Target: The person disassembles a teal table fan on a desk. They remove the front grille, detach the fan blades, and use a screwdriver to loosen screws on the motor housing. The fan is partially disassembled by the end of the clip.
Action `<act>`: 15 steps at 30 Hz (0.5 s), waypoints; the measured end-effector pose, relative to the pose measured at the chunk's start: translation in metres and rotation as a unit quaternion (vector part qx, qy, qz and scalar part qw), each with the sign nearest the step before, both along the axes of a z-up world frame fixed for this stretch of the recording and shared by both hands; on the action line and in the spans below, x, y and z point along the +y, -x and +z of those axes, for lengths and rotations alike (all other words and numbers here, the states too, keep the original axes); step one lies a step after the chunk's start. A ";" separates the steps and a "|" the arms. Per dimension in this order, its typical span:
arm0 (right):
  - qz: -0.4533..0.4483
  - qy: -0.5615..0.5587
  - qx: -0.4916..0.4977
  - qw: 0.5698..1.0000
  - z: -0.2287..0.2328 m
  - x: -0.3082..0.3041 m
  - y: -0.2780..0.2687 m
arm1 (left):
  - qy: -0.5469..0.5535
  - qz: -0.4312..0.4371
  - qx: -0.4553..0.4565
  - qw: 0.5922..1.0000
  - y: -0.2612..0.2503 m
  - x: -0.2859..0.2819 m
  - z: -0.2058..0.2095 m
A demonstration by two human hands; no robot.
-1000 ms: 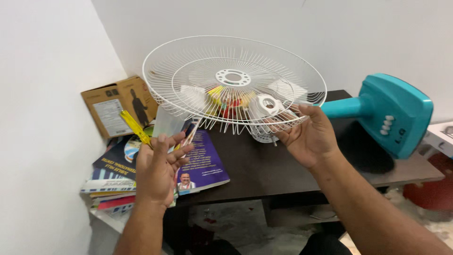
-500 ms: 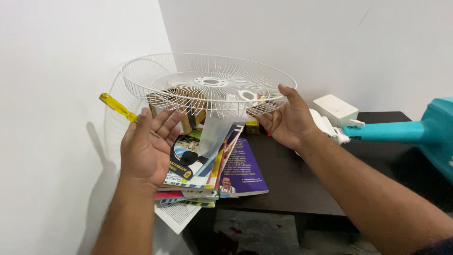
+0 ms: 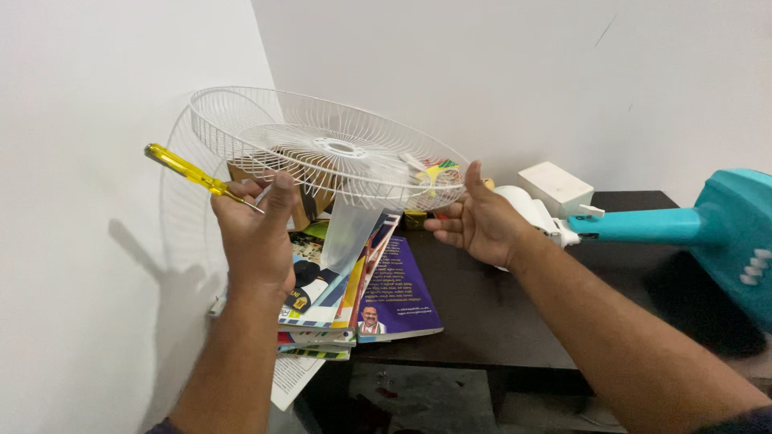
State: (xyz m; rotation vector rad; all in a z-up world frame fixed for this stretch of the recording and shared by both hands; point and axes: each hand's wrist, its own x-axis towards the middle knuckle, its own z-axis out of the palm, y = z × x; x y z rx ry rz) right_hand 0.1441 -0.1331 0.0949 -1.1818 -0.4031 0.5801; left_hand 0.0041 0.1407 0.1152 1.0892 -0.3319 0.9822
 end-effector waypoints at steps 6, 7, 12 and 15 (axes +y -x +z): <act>0.005 0.034 0.062 0.997 -0.035 0.015 0.019 | -0.002 0.086 0.069 0.994 -0.002 -0.006 -0.010; 0.027 0.012 0.062 0.998 -0.038 0.017 0.019 | 0.008 0.080 0.076 0.994 -0.001 -0.004 -0.012; -0.030 0.060 0.073 0.995 -0.046 0.023 0.023 | -0.028 0.098 0.055 0.993 0.000 0.007 -0.038; -0.049 0.074 0.082 0.993 -0.052 0.020 0.027 | -0.019 0.082 0.043 0.996 0.001 0.012 -0.065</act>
